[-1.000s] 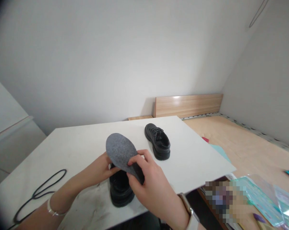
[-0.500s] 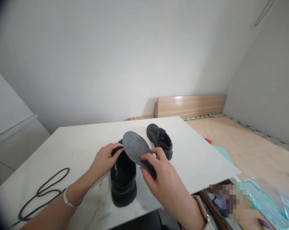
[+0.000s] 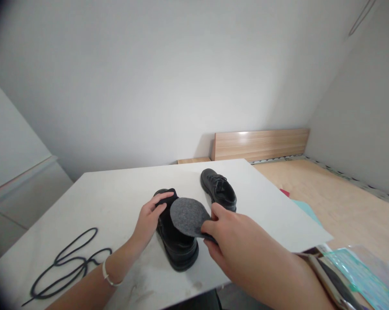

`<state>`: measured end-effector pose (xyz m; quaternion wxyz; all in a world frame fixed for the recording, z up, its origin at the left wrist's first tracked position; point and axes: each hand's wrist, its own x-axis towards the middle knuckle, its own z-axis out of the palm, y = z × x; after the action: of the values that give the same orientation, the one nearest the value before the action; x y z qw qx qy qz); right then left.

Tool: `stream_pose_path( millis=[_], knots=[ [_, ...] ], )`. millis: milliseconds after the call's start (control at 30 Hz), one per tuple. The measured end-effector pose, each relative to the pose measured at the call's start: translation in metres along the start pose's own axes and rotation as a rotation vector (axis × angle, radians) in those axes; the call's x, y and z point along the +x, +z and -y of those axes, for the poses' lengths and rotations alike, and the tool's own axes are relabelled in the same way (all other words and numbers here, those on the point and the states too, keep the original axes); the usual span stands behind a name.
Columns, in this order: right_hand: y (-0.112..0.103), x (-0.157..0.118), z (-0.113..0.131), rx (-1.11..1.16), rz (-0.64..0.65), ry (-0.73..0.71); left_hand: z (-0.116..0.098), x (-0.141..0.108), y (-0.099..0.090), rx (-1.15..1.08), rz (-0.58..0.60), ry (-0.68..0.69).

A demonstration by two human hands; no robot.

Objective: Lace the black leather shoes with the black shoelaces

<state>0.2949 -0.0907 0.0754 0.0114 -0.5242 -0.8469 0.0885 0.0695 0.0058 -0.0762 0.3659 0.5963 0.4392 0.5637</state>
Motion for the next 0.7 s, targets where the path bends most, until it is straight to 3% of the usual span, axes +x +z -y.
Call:
stream_pose_path(
  millis=[233,400,500,700],
  knots=[
    [-0.003,0.025,0.012,-0.226,0.091,-0.188,0.008,-0.005,-0.009,-0.222,0.084,-0.109],
    [0.004,0.056,0.032,-0.263,0.190,-0.173,0.011,-0.006,-0.009,-0.297,0.100,-0.134],
    [0.018,0.077,0.040,-0.255,0.197,-0.159,0.012,-0.006,-0.009,-0.282,0.099,-0.129],
    [0.062,0.117,0.052,-0.177,0.033,-0.073,0.013,-0.006,-0.010,-0.235,0.102,-0.113]
  ],
)
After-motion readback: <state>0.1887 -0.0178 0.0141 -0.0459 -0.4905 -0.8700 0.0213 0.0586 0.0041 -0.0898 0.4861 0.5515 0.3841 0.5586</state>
